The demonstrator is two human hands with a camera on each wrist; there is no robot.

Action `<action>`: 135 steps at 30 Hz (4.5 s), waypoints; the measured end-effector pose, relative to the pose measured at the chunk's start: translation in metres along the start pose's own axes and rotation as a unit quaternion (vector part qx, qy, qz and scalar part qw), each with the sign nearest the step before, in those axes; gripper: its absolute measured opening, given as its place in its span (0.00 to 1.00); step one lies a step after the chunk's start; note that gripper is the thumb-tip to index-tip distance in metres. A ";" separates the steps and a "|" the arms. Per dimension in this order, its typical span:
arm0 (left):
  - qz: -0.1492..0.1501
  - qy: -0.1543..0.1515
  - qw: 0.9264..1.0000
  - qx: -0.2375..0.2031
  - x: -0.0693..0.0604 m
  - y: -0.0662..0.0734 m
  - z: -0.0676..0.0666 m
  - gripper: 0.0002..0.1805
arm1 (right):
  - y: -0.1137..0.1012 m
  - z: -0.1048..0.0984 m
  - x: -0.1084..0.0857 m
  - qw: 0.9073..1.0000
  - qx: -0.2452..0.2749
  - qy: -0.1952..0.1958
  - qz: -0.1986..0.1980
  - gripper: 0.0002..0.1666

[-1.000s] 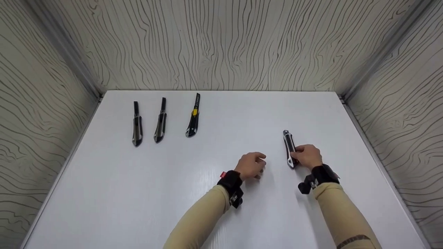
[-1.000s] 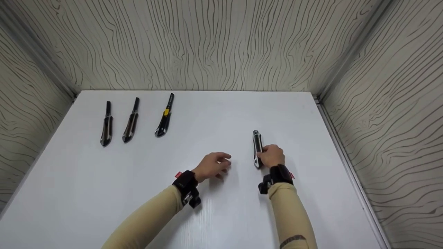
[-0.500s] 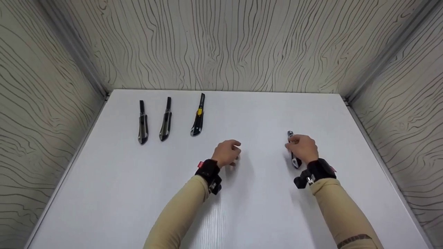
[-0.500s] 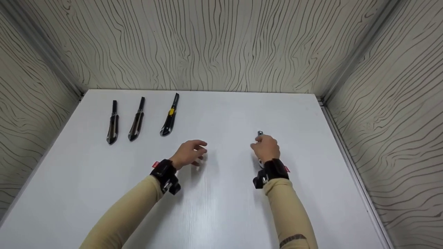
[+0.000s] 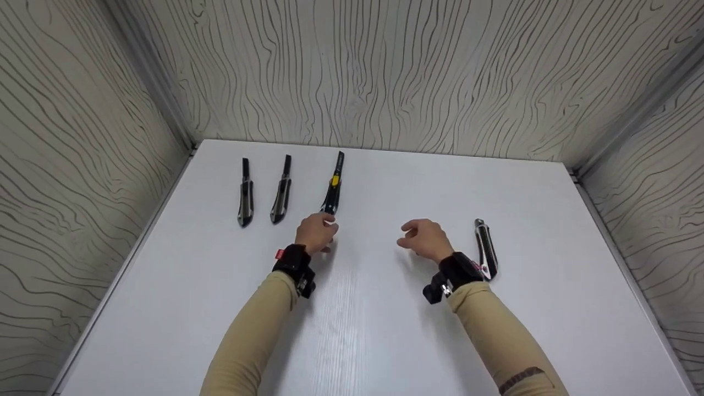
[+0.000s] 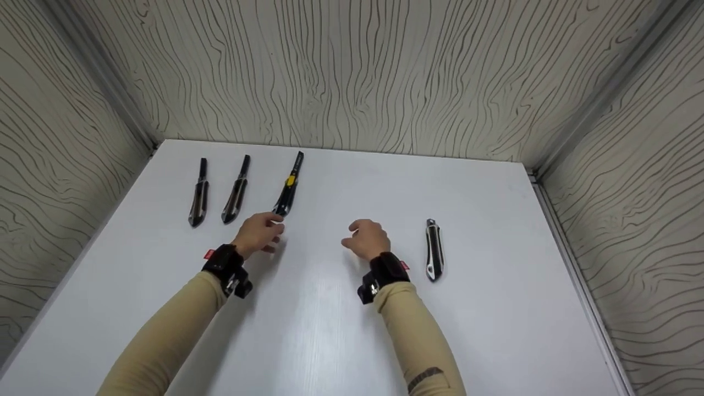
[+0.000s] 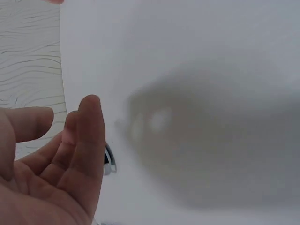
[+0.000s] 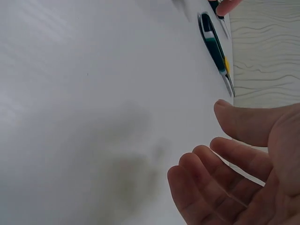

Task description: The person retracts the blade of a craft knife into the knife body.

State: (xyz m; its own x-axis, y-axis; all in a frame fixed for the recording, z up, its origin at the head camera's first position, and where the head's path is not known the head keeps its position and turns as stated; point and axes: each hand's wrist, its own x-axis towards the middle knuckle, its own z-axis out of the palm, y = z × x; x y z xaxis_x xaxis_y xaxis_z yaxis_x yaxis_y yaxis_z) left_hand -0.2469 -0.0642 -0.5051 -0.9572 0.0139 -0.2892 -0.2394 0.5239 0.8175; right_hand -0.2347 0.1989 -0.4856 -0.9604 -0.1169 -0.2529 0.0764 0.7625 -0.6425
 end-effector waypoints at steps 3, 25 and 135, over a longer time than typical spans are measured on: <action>-0.003 0.017 1.000 0.019 0.006 -0.002 -0.005 0.23 | -0.005 0.007 0.002 1.000 -0.002 -0.004 0.005 0.27; -0.032 0.110 0.981 0.156 0.050 -0.005 0.001 0.28 | -0.020 0.027 0.009 0.999 -0.032 -0.019 -0.022 0.25; 0.136 0.117 0.966 0.188 -0.038 0.022 0.080 0.24 | -0.004 0.010 -0.008 0.997 0.079 0.003 0.023 0.30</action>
State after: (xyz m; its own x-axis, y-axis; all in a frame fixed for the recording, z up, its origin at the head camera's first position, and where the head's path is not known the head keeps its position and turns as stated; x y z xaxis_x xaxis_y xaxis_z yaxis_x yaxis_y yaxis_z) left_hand -0.2029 0.0147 -0.5154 -0.9974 0.0251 0.0670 0.0602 0.8005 0.5964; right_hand -0.2248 0.1902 -0.4887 -0.9566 -0.0806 -0.2802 0.1603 0.6573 -0.7364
